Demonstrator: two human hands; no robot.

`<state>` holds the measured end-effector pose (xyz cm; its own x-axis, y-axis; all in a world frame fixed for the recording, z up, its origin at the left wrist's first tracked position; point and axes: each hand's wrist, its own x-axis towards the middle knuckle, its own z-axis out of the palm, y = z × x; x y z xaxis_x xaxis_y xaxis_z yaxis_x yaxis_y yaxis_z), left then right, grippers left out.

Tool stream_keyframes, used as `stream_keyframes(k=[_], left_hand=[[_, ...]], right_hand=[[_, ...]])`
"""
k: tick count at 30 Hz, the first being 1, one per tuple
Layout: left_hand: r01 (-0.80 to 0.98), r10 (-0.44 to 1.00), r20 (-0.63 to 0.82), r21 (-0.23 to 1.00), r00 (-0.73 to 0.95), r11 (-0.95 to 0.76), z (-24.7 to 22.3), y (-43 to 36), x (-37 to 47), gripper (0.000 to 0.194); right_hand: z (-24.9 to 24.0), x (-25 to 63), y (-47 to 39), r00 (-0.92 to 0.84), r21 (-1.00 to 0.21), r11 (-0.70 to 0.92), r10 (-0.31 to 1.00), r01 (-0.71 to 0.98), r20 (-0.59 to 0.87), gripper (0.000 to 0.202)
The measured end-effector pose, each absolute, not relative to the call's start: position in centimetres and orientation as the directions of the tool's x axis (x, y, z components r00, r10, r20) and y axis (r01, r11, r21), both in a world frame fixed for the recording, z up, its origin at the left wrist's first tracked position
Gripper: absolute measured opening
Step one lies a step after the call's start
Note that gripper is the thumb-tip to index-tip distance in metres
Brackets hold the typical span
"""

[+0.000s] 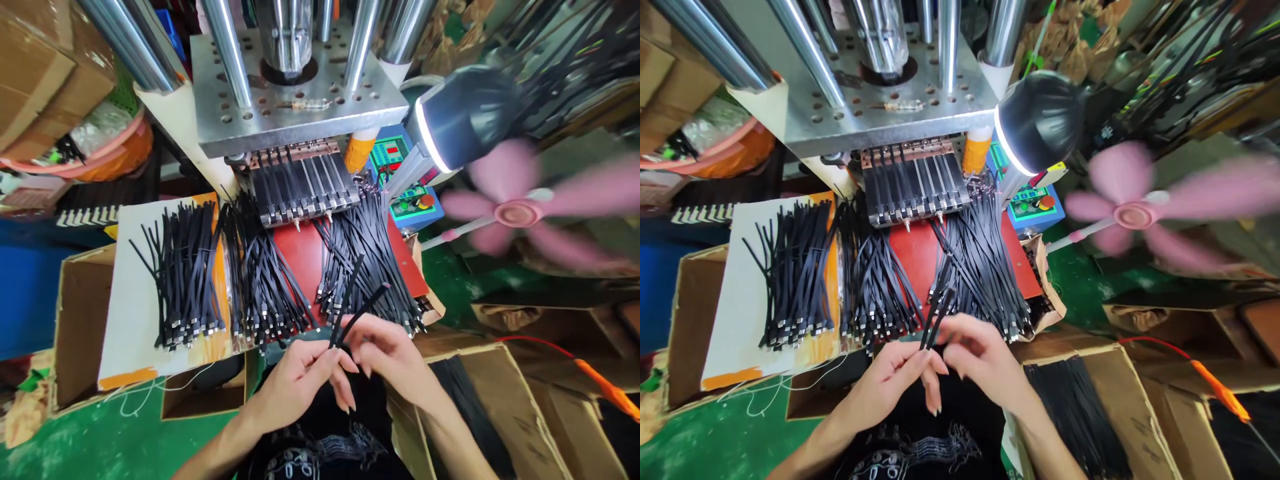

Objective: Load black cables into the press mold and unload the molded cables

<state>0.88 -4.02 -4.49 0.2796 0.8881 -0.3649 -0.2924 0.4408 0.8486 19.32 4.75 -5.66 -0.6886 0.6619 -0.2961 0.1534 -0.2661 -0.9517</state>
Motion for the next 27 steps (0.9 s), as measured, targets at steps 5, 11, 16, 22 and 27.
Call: stream_keyframes(k=[5,11,16,22,27], left_hand=[[0.157,0.937,-0.349,0.927,0.035,0.339,-3.4,-3.3,-0.2,0.045],[0.219,0.992,0.083,0.974,-0.092,-0.061,-1.4,2.0,-3.1,0.018],[0.132,0.996,0.090,0.987,-0.020,-0.086,-0.8,4.1,-4.2,0.016],[0.153,0.996,0.083,0.985,-0.034,-0.077,-0.8,4.2,-4.5,0.020],[0.256,0.988,0.132,0.961,-0.077,-0.108,0.3,4.7,-4.7,0.032]], right_hand=[[-4.9,14.8,5.8,-0.517,-0.994,-0.101,0.850,0.028,-0.101,0.038],[-4.9,14.2,6.1,-0.576,-0.987,0.160,0.809,0.029,0.114,0.029],[-5.4,14.6,6.7,-0.534,-0.961,0.274,0.818,0.038,0.213,0.023],[-5.8,14.0,7.8,-0.490,-0.979,0.203,0.850,-0.030,0.192,0.011],[-5.7,12.2,7.7,-0.512,-0.984,0.180,0.846,0.017,0.146,0.031]])
